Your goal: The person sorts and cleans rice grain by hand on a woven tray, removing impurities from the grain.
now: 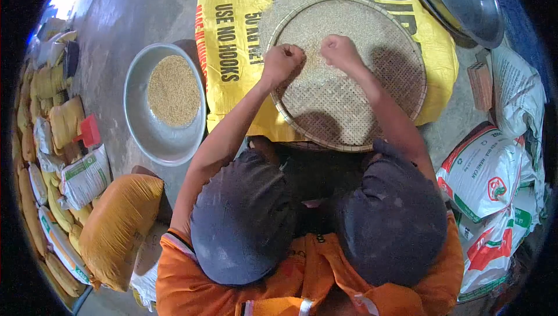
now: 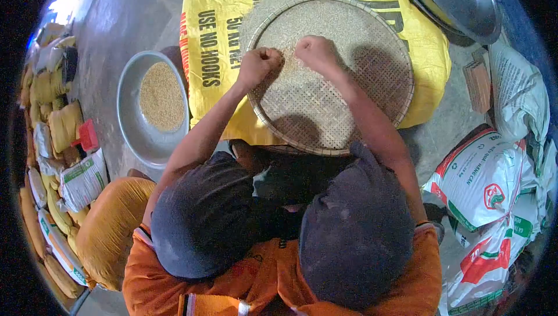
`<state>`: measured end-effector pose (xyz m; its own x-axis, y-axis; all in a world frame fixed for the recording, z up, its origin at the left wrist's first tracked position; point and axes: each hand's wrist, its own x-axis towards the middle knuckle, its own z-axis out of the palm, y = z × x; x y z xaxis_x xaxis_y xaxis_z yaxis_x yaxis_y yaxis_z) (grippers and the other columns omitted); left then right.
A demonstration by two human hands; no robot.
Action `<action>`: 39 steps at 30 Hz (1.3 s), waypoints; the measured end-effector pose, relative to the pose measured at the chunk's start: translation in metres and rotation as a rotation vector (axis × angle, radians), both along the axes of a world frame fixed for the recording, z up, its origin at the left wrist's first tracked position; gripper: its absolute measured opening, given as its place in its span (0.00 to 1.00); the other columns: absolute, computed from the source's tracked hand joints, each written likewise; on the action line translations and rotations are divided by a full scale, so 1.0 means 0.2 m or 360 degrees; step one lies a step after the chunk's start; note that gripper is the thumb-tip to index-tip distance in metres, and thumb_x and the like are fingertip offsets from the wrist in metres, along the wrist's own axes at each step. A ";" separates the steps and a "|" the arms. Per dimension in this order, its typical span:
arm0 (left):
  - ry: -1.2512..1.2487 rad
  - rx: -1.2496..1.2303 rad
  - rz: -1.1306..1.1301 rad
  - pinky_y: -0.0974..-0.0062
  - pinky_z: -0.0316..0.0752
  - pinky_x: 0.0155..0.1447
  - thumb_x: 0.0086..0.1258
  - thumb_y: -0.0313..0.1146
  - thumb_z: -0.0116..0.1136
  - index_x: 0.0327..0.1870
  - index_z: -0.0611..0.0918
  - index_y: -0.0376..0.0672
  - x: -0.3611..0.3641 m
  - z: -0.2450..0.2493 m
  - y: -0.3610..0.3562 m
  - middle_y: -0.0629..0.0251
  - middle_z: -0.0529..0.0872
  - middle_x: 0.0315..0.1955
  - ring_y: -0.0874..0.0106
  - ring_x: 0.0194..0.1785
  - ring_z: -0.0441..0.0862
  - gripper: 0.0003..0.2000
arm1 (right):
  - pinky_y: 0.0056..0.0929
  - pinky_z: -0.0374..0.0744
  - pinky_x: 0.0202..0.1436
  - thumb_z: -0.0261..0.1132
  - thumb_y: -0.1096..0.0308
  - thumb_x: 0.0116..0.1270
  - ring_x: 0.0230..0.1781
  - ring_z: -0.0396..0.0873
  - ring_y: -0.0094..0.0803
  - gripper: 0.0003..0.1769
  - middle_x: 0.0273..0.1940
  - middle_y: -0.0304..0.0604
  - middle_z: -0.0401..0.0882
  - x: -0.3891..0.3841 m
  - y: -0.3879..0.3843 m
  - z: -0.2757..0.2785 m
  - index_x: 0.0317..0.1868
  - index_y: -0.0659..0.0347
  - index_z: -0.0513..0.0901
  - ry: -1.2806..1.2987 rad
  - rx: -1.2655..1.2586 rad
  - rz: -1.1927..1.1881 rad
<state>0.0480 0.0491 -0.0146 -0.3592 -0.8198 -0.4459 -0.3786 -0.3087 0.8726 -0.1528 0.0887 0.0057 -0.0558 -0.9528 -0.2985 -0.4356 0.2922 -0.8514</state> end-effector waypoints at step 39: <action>-0.0646 -0.0815 -0.0384 0.69 0.77 0.38 0.59 0.41 0.70 0.42 0.83 0.40 -0.12 0.08 0.04 0.58 0.86 0.28 0.66 0.27 0.83 0.16 | 0.37 0.80 0.39 0.63 0.66 0.58 0.31 0.84 0.40 0.07 0.30 0.47 0.84 0.05 0.02 -0.12 0.34 0.59 0.84 0.0602 -0.0374 0.0180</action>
